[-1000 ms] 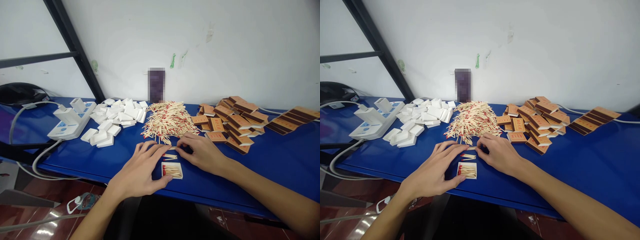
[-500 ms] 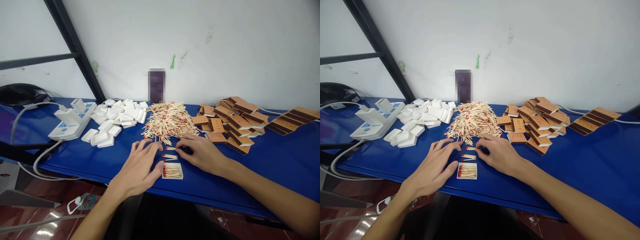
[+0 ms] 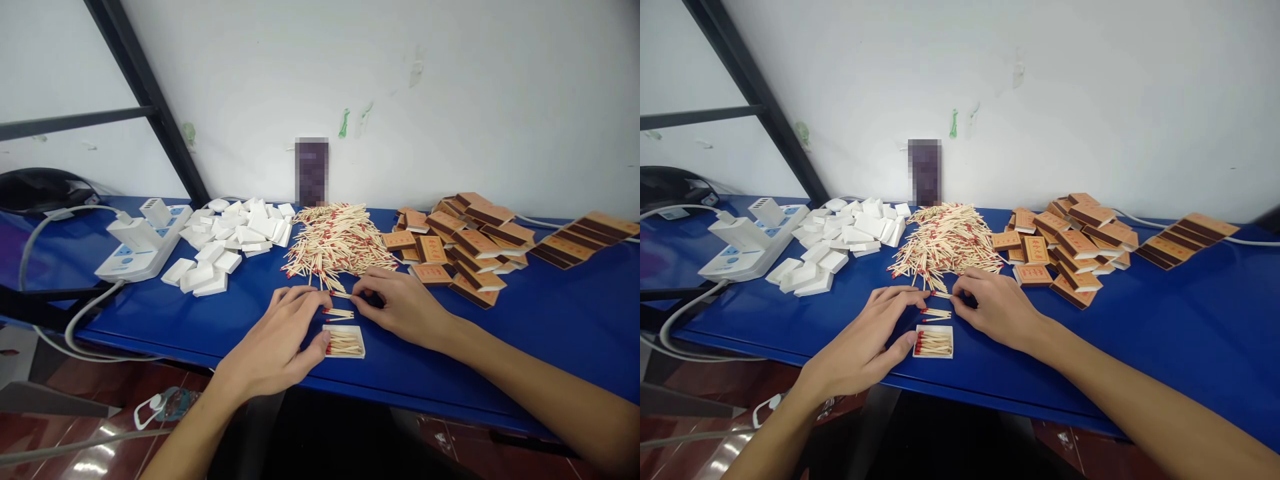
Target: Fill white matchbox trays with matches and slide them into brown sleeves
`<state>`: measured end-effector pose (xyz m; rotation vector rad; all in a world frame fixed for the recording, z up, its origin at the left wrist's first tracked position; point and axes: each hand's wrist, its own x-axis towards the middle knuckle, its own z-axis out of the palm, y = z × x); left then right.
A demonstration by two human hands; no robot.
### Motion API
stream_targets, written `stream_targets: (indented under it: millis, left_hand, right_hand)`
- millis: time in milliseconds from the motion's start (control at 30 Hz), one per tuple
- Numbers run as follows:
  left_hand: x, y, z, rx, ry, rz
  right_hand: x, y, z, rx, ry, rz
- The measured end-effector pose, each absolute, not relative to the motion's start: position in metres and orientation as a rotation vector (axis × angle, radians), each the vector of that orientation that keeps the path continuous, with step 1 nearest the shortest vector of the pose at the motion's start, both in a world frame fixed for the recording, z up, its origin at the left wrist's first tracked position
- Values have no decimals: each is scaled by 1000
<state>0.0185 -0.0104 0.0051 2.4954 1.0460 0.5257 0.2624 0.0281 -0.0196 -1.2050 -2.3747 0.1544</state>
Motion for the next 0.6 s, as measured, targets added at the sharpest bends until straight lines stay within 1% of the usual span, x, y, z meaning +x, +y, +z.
stream_targets:
  millis: [300, 600]
  left_hand:
    - [21, -8, 2, 2523, 1135, 560]
    - [21, -9, 3, 2528, 1146, 569]
  right_hand:
    - [257, 30, -22, -1148, -2355, 215]
    - [254, 32, -21, -1197, -2313, 241]
